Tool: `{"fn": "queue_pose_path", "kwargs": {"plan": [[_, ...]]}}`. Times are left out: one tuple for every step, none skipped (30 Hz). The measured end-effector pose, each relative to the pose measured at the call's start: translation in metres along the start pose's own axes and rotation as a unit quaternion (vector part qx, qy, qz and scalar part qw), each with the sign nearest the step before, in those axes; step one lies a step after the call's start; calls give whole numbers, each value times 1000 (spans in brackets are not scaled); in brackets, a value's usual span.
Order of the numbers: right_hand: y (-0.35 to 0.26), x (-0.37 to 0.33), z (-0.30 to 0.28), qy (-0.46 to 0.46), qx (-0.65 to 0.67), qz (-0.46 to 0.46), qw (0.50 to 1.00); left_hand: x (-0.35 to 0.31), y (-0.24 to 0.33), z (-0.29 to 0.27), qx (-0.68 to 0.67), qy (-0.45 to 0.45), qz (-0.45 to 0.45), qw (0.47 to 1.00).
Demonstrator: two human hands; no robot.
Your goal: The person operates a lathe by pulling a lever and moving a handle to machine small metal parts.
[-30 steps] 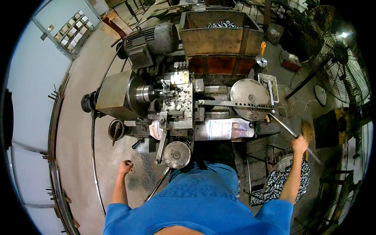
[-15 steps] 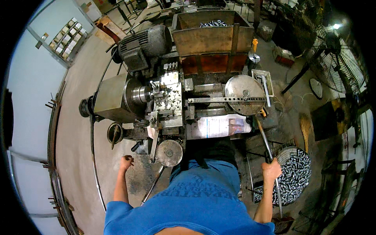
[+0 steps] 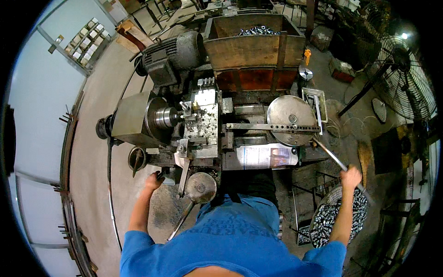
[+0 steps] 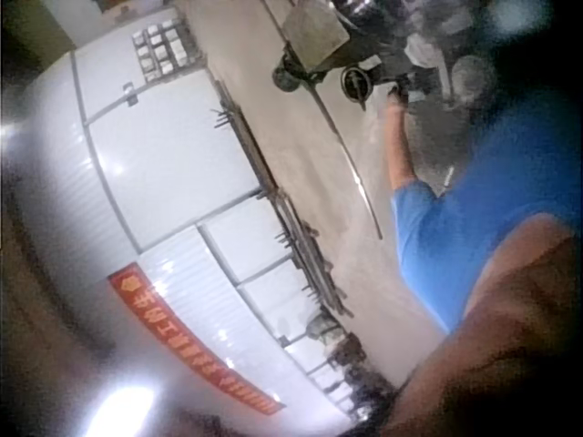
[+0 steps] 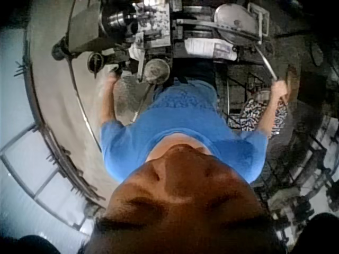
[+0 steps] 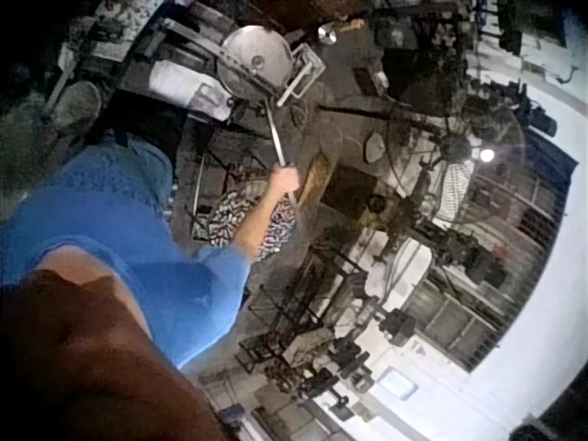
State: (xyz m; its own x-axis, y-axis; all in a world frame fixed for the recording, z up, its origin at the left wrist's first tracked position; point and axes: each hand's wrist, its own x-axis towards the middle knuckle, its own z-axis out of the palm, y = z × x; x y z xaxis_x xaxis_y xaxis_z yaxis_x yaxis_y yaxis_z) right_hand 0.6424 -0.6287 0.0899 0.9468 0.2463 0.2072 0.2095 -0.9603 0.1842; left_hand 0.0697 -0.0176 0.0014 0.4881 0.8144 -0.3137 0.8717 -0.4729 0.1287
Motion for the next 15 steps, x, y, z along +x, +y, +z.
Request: {"fn": "queue_pose_path", "kwargs": {"plan": [[4, 25, 12, -2, 15, 9, 1000, 7, -19, 18, 53, 22, 43, 997], [-4, 44, 8, -6, -23, 23, 999, 10, -13, 19, 50, 28, 3, 998], [3, 60, 22, 33, -36, 41, 998, 17, 3, 25, 46, 32, -30, 998], [-22, 76, 0, -20, -35, 34, 999, 10, 11, 42, 55, 45, -122, 990], [-22, 86, -1, -12, -46, 43, 998, 15, 23, 64, 62, 56, -202, 976], [-23, 93, 5, -11, -50, 52, 997, 24, 16, 98, -49, 127, -230, 964], [-26, 97, 13, -13, -51, 60, 997, 41, 3, 118, -113, 137, -204, 963], [-40, 97, 12, -40, -14, 74, 996, 39, -36, 122, 9, 121, -99, 988], [-40, 100, 13, -39, -12, 79, 996, 38, -41, 118, 52, 83, -65, 993], [-39, 101, 15, -38, -11, 81, 996, 32, -46, 110, 93, 48, -30, 994], [-34, 98, 14, -32, -20, 89, 995, 27, -27, 75, 64, -5, -64, 996], [-30, 92, 12, -31, -17, 82, 996, 20, -13, 48, 64, 3, 0, 998], [-36, 88, 10, -23, -6, 77, 997, 12, -6, 43, 53, 6, -22, 998], [-37, 76, 13, 13, 23, 32, 999, 9, 0, 40, 47, 8, -39, 998], [-40, 67, 13, 47, 51, -13, 997, 9, 5, 39, 43, 8, -56, 997]]}}
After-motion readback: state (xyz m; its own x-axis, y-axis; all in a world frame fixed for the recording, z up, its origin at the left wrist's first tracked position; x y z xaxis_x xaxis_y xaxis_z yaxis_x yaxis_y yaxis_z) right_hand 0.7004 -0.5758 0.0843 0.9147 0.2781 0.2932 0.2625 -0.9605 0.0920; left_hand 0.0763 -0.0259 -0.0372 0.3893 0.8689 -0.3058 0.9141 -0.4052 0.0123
